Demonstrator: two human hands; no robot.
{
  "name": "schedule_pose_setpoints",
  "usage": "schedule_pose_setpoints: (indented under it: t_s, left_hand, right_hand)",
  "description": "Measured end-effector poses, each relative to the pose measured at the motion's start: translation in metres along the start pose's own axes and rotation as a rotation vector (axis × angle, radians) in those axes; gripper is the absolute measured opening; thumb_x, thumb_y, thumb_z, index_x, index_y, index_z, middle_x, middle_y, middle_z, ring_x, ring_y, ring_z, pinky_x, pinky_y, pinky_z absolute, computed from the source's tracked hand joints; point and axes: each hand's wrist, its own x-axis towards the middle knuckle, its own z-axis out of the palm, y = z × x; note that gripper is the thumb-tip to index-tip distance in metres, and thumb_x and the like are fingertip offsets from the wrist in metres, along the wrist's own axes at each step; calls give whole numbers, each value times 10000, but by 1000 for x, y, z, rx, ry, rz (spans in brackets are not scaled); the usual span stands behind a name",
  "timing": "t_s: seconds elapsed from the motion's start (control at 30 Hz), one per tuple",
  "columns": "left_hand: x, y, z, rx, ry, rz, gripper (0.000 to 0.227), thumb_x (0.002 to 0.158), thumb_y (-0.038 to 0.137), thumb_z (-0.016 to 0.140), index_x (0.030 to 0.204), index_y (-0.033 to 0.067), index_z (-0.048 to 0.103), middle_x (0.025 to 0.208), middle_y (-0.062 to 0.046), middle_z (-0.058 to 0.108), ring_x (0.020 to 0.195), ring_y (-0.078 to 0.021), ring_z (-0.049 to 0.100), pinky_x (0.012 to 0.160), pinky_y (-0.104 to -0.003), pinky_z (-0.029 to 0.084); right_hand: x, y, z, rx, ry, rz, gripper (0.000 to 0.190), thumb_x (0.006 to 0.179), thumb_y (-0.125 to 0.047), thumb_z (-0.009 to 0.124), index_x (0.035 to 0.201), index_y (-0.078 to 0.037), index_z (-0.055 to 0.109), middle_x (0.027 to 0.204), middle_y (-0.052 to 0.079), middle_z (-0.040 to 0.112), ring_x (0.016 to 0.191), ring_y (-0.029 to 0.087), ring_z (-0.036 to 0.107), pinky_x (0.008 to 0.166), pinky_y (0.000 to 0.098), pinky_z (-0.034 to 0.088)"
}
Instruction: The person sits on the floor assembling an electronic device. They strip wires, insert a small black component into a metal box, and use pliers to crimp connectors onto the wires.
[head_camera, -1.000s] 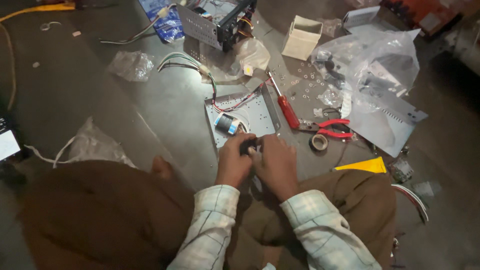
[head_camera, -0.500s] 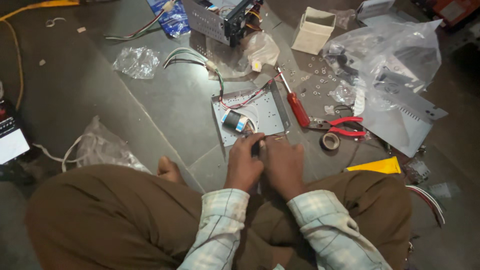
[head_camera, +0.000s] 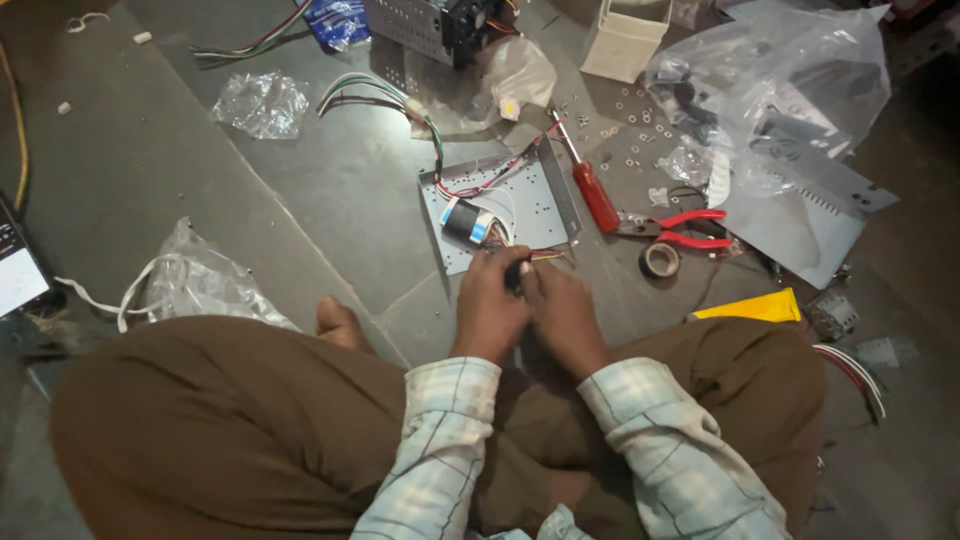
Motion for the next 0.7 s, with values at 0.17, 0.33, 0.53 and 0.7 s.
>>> schedule_pose_setpoints:
  t_s: [0.17,0.33,0.53,0.7]
  left_hand:
    - [-3,-7,-2,-58,13,59,373,807,-34,627,1139,96,735,1107,-164,716,1065,-367,698,945,-424,546]
    - [-2,-6,-5,2,0,44,358,777,-32,672,1110,75,743,1083,-179,703,1041,-388,679,936,-440,527]
    - [-7,-1,-10,4,-17,41,350,780,-19,689,1113,74,745,1094,-178,703,1037,-374,684,911,-431,533]
    - [6,-6,-2,-194,-29,-43,470,721,-117,654,1146,63,742,1121,-133,722,1040,-269,704,880,-372,579]
  right_hand:
    - [-4,-6,-12,-36,47,-72,270,915,-243,645,1036,-4,618,951,235,690,867,458,655,711,552,490]
    - [-10,-5,-16,-162,-3,-367,182,918,-103,620,1074,-17,581,991,223,647,945,434,641,810,546,491]
    - [-7,16,8,125,-77,-89,237,981,-204,581,1095,3,598,911,218,688,852,421,656,703,500,492]
    - [13,16,-2,597,-192,294,349,1033,-345,536,973,-32,680,762,75,688,659,169,637,606,359,513]
